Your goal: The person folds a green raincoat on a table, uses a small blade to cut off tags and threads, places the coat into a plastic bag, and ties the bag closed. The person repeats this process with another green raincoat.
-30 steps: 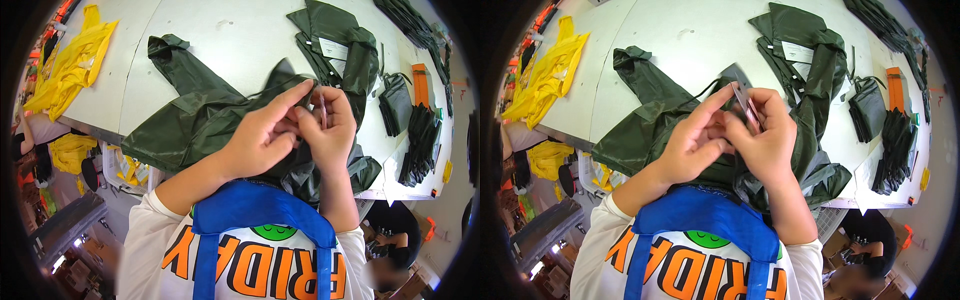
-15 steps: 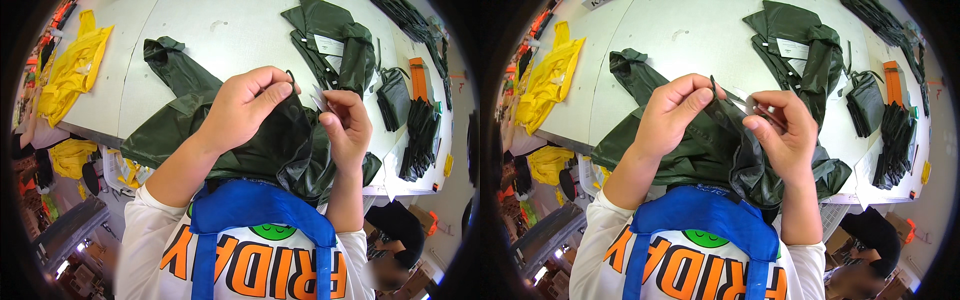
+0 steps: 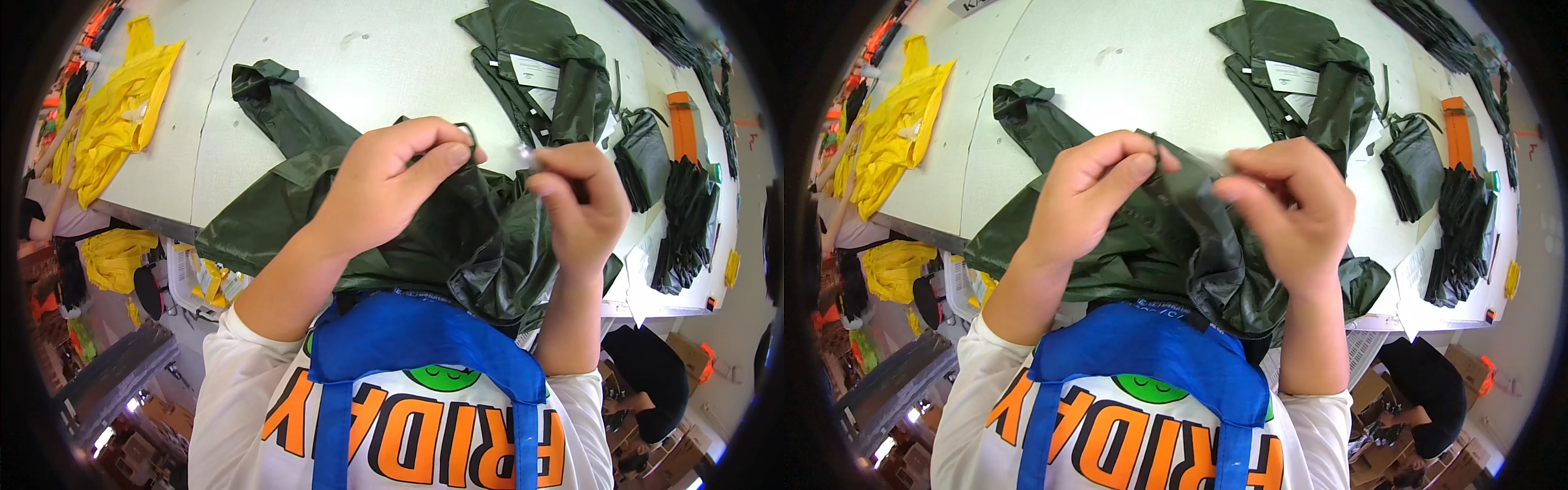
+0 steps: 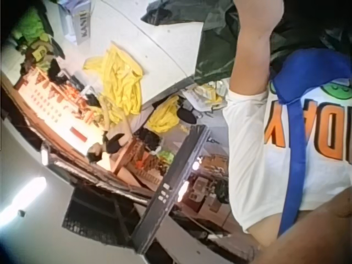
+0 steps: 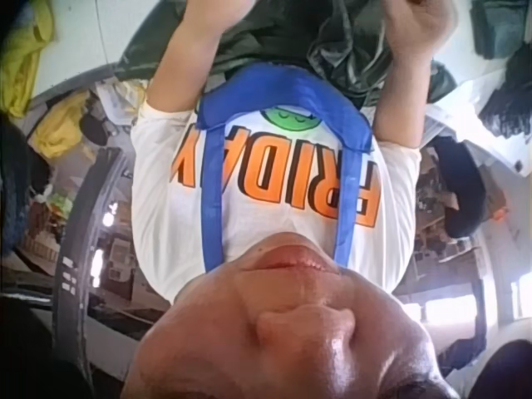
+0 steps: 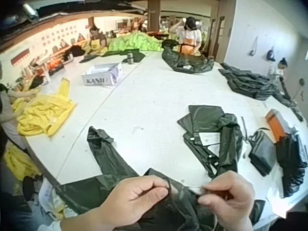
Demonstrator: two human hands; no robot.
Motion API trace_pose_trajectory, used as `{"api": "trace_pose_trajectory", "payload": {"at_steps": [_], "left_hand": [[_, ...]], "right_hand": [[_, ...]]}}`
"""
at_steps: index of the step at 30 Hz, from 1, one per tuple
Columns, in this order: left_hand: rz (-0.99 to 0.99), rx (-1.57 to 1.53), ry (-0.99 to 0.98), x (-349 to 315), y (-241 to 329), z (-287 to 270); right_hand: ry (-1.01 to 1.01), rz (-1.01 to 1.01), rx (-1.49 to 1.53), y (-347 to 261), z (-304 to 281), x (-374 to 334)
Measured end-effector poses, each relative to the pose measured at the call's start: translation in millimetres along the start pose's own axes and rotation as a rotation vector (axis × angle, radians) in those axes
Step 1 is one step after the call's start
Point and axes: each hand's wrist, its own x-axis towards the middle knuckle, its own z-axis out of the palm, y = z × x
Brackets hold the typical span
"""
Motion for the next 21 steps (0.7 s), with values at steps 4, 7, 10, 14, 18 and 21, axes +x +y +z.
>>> {"api": "trace_pose_trajectory", "payload": {"at_steps": [4, 7, 10, 14, 18, 21], "left_hand": [[0.085, -0.166, -0.169, -19.6, -11.6, -49.7], [-0.320, 0.188, -0.399, -35.8, -19.1, -102.7], [-0.444, 1.050, -0.431, -49.9, -44.2, -105.0], [-0.371, 0.611, -0.325, -21.4, -44.0, -73.3], [-0.343, -0.265, 0.013, 6.9, -75.5, -39.1], [-0.513, -0.706, 0.097, 42.3, -97.3, -16.3]], "right_hand": [[0.374, 0.449, 0.148, 68.1, -36.4, 17.4], [0.332, 0.652, -0.056, 163.3, -69.8, 20.7], [0.228, 0.792, -0.194, 250.4, -84.3, 17.9], [0.272, 0.751, -0.154, 263.0, -78.2, 20.0], [-0.094, 0.464, 0.037, 90.3, -16.3, 10.4], [-0.701, 0.133, 0.188, 20.9, -10.7, -28.5]]}}
